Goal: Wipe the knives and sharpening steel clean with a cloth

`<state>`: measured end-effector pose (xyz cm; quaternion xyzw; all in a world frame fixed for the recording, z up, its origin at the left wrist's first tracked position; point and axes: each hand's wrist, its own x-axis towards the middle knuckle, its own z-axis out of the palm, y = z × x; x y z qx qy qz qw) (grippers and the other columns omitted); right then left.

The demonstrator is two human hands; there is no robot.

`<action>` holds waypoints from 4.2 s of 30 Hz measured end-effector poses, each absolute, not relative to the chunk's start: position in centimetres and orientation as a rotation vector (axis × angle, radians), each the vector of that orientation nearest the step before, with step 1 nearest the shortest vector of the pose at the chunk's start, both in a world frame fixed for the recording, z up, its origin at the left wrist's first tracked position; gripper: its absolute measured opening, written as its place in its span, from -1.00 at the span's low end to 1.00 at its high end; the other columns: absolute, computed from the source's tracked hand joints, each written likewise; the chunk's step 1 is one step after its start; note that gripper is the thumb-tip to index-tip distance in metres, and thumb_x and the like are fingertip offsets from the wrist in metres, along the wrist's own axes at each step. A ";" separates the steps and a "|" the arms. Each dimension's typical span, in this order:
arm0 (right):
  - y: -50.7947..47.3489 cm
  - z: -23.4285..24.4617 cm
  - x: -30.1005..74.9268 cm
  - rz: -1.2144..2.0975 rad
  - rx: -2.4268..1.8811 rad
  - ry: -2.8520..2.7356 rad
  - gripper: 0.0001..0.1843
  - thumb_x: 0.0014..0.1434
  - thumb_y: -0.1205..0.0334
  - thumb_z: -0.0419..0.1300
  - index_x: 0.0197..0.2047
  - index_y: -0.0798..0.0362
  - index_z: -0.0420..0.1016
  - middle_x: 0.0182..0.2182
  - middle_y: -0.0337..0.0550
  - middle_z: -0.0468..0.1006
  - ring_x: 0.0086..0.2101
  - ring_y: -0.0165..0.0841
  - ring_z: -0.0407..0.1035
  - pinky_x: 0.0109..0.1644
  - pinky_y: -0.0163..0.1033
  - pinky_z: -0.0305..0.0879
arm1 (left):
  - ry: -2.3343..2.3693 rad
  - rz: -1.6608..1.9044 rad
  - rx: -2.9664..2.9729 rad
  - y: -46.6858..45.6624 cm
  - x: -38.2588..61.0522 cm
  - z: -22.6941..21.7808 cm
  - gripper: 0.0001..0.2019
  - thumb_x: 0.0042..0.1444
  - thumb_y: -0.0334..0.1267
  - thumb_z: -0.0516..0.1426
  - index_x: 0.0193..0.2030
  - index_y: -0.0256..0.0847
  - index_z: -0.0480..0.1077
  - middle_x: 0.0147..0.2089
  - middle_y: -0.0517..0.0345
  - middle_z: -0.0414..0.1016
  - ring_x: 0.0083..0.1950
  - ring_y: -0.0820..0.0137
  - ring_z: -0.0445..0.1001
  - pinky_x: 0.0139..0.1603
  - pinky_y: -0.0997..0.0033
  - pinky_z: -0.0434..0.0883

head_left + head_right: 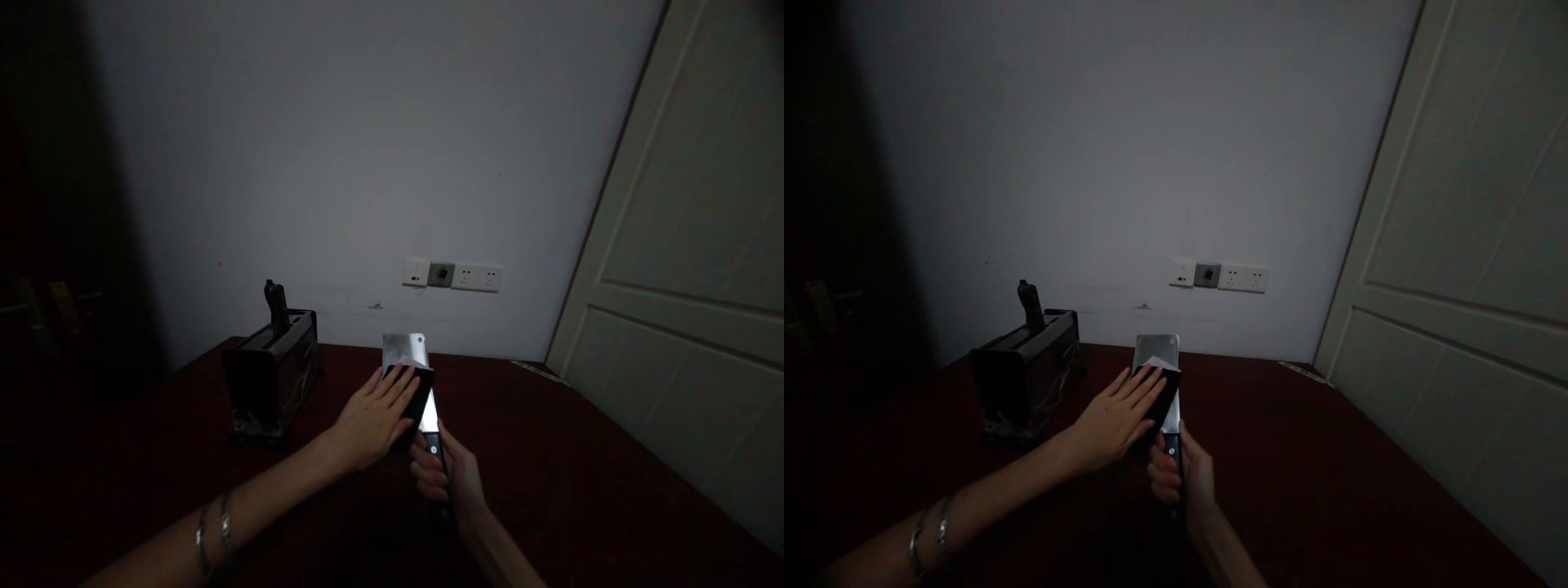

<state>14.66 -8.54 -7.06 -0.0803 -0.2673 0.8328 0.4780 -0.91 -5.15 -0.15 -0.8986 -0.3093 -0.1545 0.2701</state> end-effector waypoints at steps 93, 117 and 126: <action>-9.0 -6.6 14.3 2.020 -0.164 -0.713 -0.63 0.08 -0.02 0.11 -0.50 0.12 0.24 -0.72 -0.44 0.04 -0.74 -0.64 -0.24 -0.77 -0.53 -0.21 | -0.966 -0.455 -2.430 -1.3 -1.2 0.9 -0.45 0.25 -0.08 -0.27 0.32 -0.25 -0.26 0.37 0.04 -0.34 0.35 0.24 -0.36 0.27 0.10 -0.11; -8.1 -7.8 14.4 2.088 -0.153 -0.622 -0.69 0.06 0.07 0.15 -0.47 0.18 0.29 -0.71 -0.45 0.01 -0.74 -0.66 -0.24 -0.77 -0.55 -0.24 | -0.966 -0.368 -2.430 0.0 -0.6 -0.8 -0.41 0.25 -0.07 -0.30 0.29 -0.47 -0.14 0.34 -0.18 -0.26 0.35 0.18 -0.33 0.27 0.21 -0.08; -8.4 -7.5 14.3 2.048 -0.183 -0.678 -0.66 0.05 0.01 0.16 -0.48 0.16 0.29 -0.73 -0.45 0.04 -0.75 -0.65 -0.25 -0.77 -0.53 -0.22 | -0.857 -0.394 -2.458 -2.9 -0.4 -0.7 -0.39 0.23 -0.02 -0.28 0.29 -0.44 -0.15 0.35 -0.17 -0.27 0.35 0.19 -0.34 0.27 0.23 -0.08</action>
